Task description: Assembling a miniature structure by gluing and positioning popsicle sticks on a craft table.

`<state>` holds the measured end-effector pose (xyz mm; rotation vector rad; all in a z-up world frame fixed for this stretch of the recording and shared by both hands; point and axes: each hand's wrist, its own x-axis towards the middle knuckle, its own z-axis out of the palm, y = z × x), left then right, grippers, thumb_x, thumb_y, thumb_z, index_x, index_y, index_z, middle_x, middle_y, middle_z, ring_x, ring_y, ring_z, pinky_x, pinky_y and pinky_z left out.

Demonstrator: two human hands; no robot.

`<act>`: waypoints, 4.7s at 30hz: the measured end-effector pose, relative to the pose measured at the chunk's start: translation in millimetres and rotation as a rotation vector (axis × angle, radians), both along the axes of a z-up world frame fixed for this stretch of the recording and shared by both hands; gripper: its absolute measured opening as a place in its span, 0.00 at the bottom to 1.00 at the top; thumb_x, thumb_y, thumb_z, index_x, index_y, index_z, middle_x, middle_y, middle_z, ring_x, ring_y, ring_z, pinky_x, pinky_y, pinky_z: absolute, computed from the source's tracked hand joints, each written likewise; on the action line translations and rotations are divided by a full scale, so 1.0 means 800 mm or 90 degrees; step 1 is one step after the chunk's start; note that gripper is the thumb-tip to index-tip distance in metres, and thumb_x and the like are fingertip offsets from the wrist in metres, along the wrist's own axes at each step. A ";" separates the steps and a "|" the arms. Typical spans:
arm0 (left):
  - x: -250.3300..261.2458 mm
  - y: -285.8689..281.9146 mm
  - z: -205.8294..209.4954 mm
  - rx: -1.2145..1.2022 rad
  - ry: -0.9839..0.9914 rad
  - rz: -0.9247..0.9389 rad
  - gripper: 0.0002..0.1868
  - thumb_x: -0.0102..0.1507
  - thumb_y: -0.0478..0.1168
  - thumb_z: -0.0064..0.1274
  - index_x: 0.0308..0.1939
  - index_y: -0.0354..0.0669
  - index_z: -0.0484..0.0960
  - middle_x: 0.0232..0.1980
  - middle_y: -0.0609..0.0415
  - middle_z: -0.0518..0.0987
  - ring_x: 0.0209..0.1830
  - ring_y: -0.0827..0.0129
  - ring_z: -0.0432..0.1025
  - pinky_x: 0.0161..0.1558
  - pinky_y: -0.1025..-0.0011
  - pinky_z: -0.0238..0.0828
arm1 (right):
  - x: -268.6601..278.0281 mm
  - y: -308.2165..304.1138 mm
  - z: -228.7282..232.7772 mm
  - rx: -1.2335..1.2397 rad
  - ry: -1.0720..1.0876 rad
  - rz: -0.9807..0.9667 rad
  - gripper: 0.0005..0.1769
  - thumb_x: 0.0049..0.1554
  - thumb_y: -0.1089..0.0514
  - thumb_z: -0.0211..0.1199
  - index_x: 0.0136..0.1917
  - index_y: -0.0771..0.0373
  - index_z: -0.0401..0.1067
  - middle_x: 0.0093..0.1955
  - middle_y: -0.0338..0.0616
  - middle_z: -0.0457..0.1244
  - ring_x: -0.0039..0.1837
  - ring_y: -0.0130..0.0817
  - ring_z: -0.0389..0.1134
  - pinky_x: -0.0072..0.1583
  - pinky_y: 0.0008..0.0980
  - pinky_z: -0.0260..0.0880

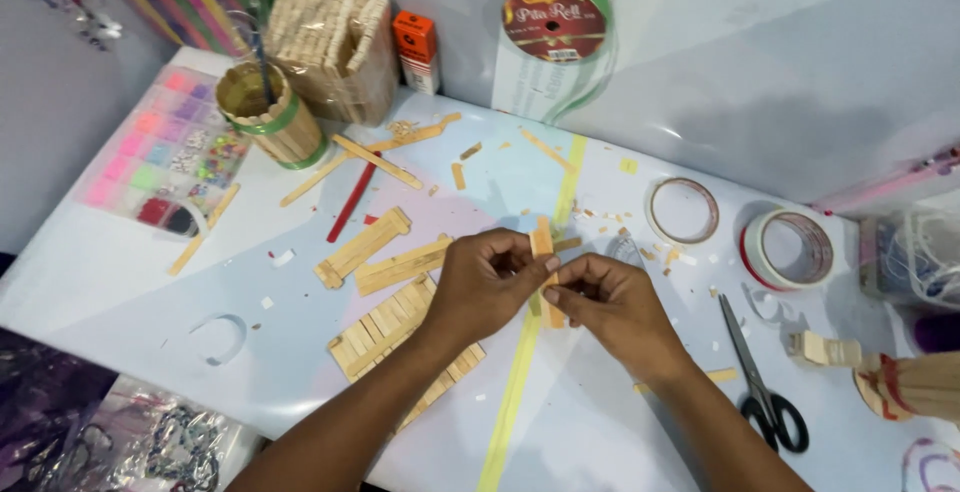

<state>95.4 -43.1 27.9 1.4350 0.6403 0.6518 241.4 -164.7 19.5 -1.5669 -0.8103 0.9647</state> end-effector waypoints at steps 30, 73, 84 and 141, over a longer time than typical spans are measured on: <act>-0.026 0.039 0.040 0.225 0.339 -0.015 0.28 0.66 0.52 0.53 0.69 0.48 0.74 0.59 0.54 0.82 0.37 0.66 0.80 0.47 0.58 0.77 | -0.010 0.002 -0.024 -0.017 0.007 -0.080 0.07 0.60 0.66 0.62 0.43 0.71 0.78 0.27 0.48 0.62 0.28 0.33 0.58 0.33 0.29 0.59; -0.154 0.193 -0.045 0.745 0.414 0.204 0.17 0.58 0.24 0.49 0.48 0.37 0.87 0.40 0.44 0.83 0.39 0.45 0.74 0.40 0.49 0.71 | -0.010 0.007 -0.013 -0.098 0.057 -0.079 0.05 0.60 0.67 0.63 0.47 0.72 0.78 0.29 0.50 0.62 0.30 0.35 0.58 0.35 0.32 0.59; -0.076 0.245 -0.066 0.943 0.402 -0.057 0.09 0.62 0.34 0.57 0.41 0.49 0.90 0.41 0.54 0.83 0.45 0.55 0.72 0.48 0.57 0.62 | -0.002 0.007 -0.023 -0.082 0.061 -0.065 0.04 0.59 0.67 0.63 0.46 0.71 0.78 0.28 0.51 0.63 0.29 0.36 0.59 0.34 0.33 0.61; 0.012 0.033 0.046 0.022 -0.063 -0.082 0.13 0.58 0.32 0.63 0.47 0.35 0.84 0.38 0.45 0.87 0.32 0.63 0.84 0.39 0.69 0.82 | 0.003 -0.008 0.031 0.153 -0.059 -0.069 0.09 0.58 0.68 0.65 0.51 0.75 0.80 0.32 0.54 0.67 0.37 0.35 0.69 0.40 0.34 0.75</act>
